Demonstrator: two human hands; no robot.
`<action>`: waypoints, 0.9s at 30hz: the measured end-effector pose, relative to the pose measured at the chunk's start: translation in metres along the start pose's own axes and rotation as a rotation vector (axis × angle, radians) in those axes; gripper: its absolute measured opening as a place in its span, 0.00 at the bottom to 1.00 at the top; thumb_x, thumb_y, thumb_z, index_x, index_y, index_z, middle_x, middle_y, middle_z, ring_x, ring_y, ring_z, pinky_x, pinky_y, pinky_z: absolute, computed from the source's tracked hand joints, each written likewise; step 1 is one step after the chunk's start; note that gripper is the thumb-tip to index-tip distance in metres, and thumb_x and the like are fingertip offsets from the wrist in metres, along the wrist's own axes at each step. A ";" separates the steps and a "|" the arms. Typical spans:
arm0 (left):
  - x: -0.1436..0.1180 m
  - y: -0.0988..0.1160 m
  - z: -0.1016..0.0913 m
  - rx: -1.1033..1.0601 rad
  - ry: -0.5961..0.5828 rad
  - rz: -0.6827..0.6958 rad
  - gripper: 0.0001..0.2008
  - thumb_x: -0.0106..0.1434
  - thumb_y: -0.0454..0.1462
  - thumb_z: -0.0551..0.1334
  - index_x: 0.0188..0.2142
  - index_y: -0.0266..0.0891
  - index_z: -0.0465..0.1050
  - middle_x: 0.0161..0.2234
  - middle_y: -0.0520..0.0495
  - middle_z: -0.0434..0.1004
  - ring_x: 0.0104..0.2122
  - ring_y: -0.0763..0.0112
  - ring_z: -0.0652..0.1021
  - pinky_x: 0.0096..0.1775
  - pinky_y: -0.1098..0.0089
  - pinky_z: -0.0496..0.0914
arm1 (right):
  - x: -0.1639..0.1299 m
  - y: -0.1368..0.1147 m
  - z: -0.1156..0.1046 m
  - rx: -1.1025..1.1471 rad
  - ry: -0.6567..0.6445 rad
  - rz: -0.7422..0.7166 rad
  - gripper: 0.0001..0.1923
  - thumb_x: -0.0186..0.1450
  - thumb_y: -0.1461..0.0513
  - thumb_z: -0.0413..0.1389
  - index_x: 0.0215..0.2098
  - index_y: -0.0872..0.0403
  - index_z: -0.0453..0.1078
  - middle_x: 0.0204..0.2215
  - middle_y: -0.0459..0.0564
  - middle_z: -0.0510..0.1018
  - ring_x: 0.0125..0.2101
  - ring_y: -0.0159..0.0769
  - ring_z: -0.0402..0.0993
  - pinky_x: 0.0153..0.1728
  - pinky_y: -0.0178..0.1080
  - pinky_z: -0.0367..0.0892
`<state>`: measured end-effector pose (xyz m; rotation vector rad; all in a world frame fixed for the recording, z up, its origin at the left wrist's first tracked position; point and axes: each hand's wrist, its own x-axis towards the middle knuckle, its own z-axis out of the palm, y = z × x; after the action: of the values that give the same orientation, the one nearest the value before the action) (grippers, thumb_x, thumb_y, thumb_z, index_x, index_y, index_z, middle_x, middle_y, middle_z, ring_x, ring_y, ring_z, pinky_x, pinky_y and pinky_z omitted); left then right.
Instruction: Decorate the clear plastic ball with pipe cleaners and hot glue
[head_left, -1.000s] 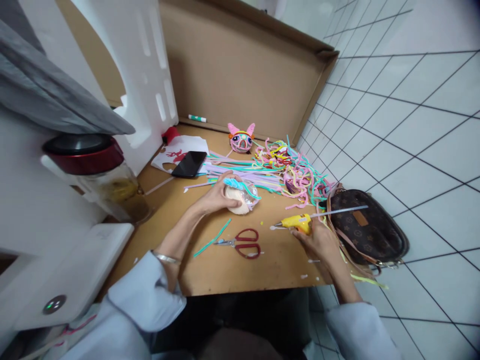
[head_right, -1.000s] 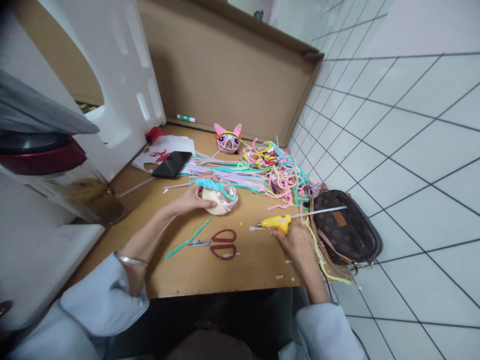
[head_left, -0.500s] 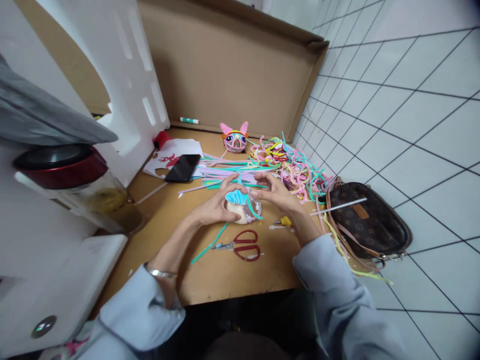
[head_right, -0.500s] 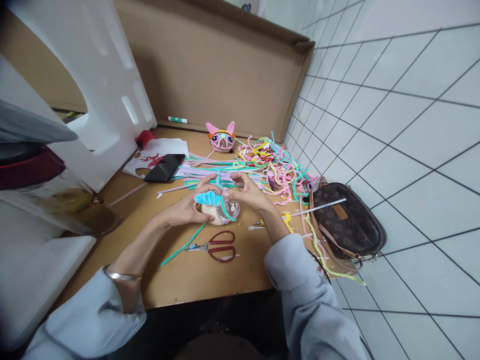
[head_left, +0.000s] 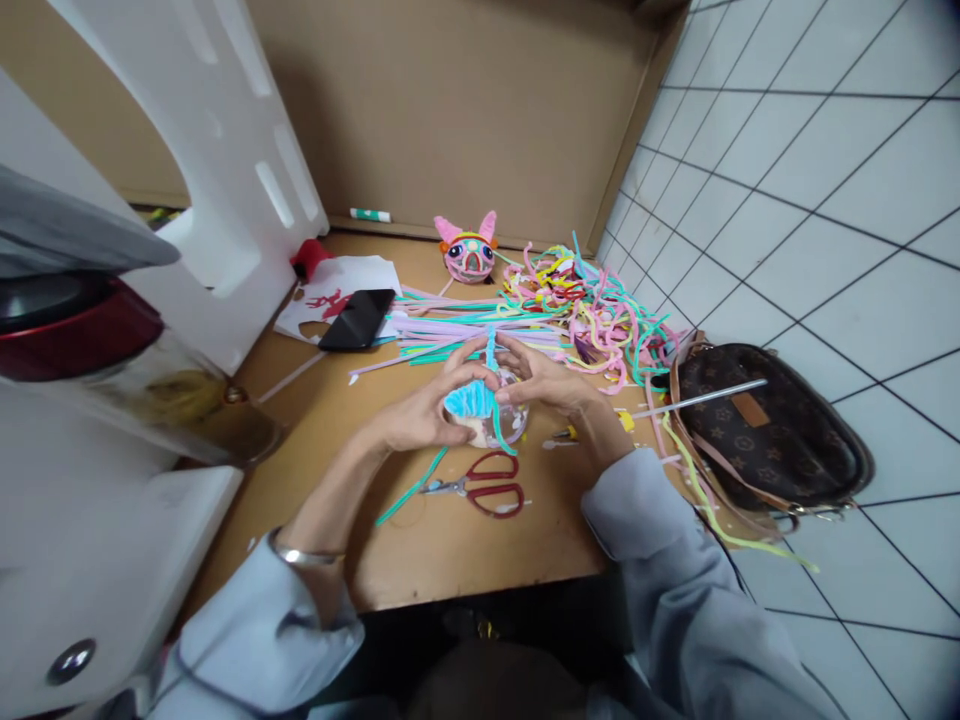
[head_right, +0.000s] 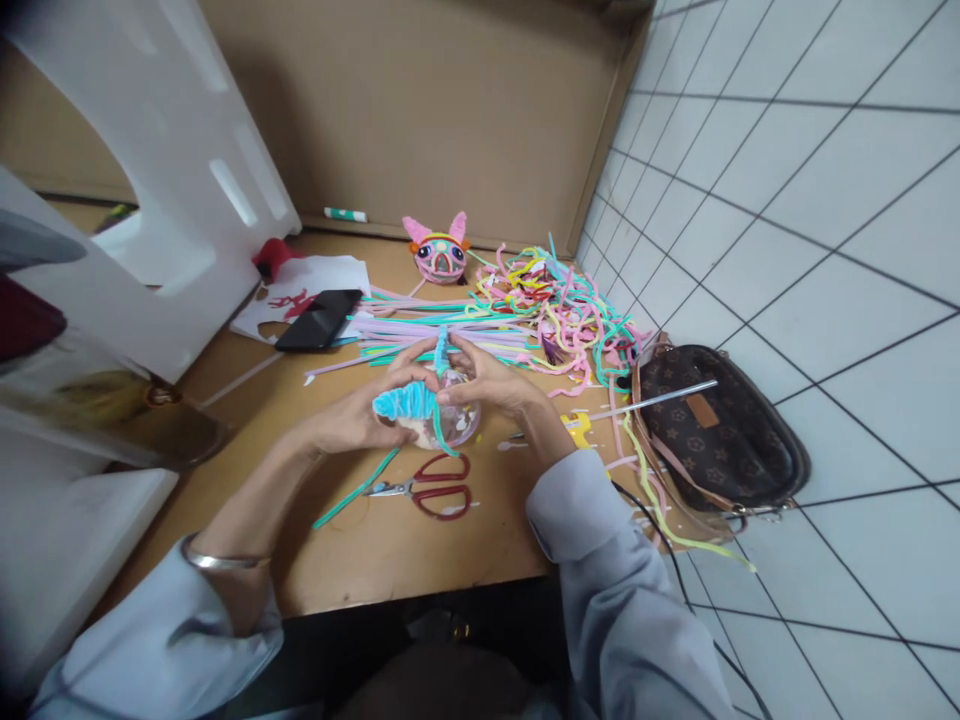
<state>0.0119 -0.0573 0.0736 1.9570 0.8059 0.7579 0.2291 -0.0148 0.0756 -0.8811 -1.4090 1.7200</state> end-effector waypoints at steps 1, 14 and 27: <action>0.000 0.001 0.000 -0.001 0.002 -0.007 0.24 0.49 0.38 0.68 0.48 0.45 0.73 0.70 0.42 0.51 0.71 0.42 0.50 0.64 0.45 0.58 | -0.001 0.001 0.001 0.024 0.017 0.010 0.43 0.36 0.70 0.73 0.51 0.51 0.71 0.49 0.51 0.77 0.57 0.46 0.71 0.48 0.44 0.75; 0.007 -0.027 0.000 -0.219 0.370 -0.138 0.30 0.44 0.40 0.71 0.48 0.40 0.68 0.56 0.38 0.68 0.48 0.57 0.77 0.45 0.59 0.75 | -0.010 0.028 0.025 0.285 0.369 -0.159 0.39 0.42 0.65 0.70 0.52 0.47 0.65 0.30 0.37 0.75 0.28 0.29 0.75 0.29 0.30 0.73; 0.015 -0.026 0.016 -0.214 0.530 -0.094 0.13 0.50 0.44 0.68 0.29 0.38 0.72 0.35 0.47 0.77 0.37 0.66 0.77 0.46 0.63 0.73 | -0.008 0.042 0.030 0.245 0.632 -0.306 0.42 0.44 0.63 0.69 0.55 0.46 0.60 0.38 0.41 0.76 0.37 0.33 0.76 0.40 0.38 0.75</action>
<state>0.0271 -0.0423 0.0467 1.5302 1.0674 1.2756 0.2021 -0.0418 0.0400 -0.9085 -0.8375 1.1997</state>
